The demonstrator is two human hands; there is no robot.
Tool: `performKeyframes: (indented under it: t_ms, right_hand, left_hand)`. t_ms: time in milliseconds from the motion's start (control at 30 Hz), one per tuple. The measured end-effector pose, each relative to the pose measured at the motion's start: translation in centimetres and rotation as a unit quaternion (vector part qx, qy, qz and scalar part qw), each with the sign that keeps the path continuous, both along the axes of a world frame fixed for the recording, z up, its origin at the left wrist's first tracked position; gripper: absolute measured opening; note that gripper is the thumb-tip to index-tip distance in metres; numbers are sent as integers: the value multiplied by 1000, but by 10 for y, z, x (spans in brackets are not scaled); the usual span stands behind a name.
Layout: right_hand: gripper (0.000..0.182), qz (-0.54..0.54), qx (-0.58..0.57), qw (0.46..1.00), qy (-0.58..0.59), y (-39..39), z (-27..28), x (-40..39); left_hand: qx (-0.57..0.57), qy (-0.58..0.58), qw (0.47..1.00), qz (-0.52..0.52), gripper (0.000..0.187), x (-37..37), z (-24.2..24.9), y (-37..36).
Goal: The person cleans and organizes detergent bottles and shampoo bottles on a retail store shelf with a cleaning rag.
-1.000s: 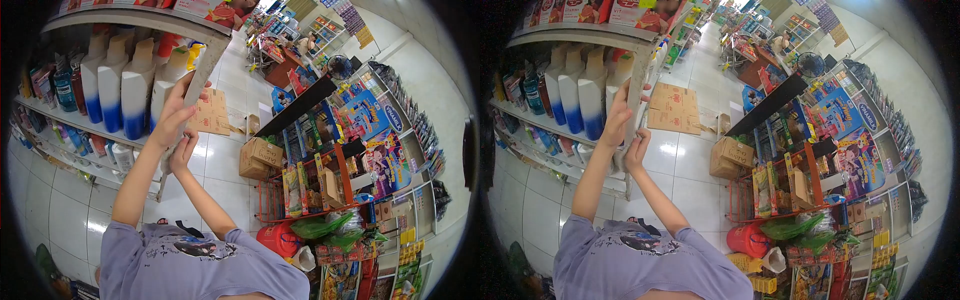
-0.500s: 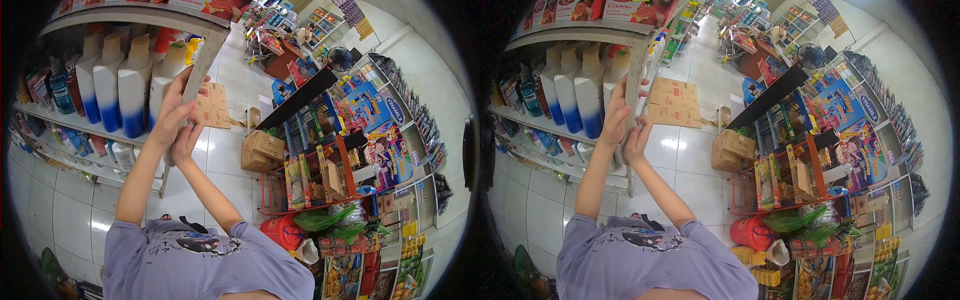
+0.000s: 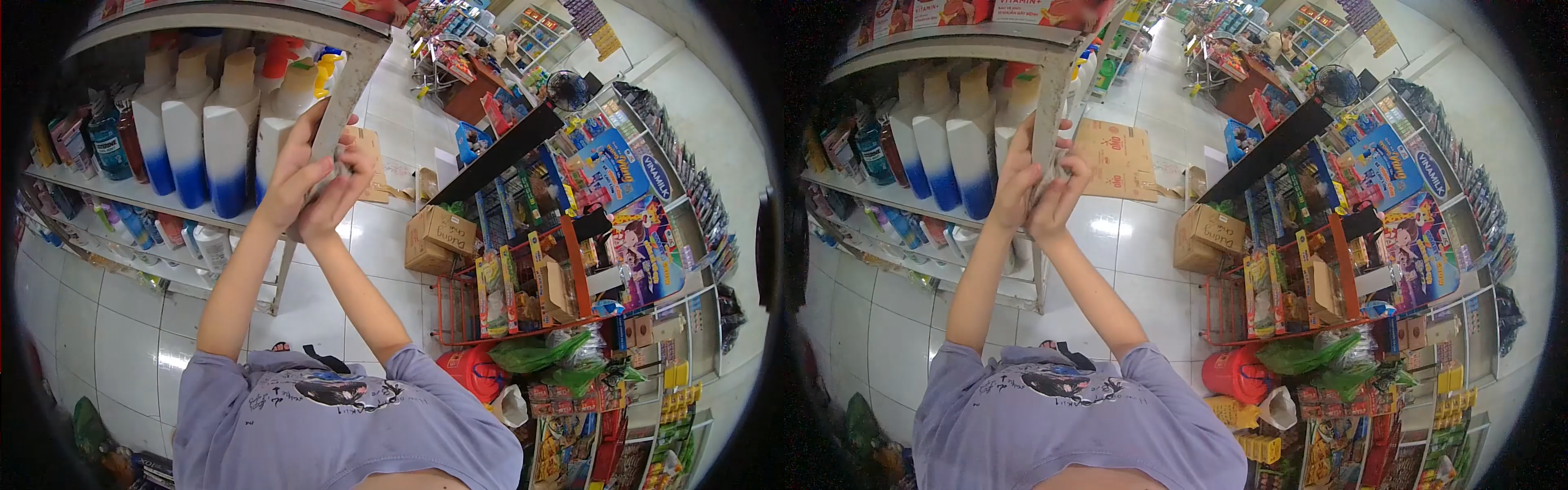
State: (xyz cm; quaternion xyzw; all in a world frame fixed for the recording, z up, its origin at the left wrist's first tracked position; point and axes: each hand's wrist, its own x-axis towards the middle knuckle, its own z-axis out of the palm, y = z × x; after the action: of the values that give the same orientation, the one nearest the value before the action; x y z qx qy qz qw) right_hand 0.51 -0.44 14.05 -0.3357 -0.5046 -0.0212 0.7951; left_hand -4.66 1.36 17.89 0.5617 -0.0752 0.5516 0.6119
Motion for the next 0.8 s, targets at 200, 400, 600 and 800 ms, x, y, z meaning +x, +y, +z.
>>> performKeyframes:
  t_ms: [200,400,600,800]
  right_hand:
    - [26,-47,-114,991,-55,-6,-93,2]
    - [35,-70,52,995,-51,3,7,1]
    - [35,-115,16,988,-101,8,-29,3]
    - [34,-73,-103,990,-57,-1,-93,4]
  left_hand:
    - [19,10,1000,1,62,0,1,0]
    - [6,16,1000,-21,65,-2,1,2]
    - [4,12,999,-31,68,-2,1,2]
    - [24,-4,1000,-16,69,-1,-1,4]
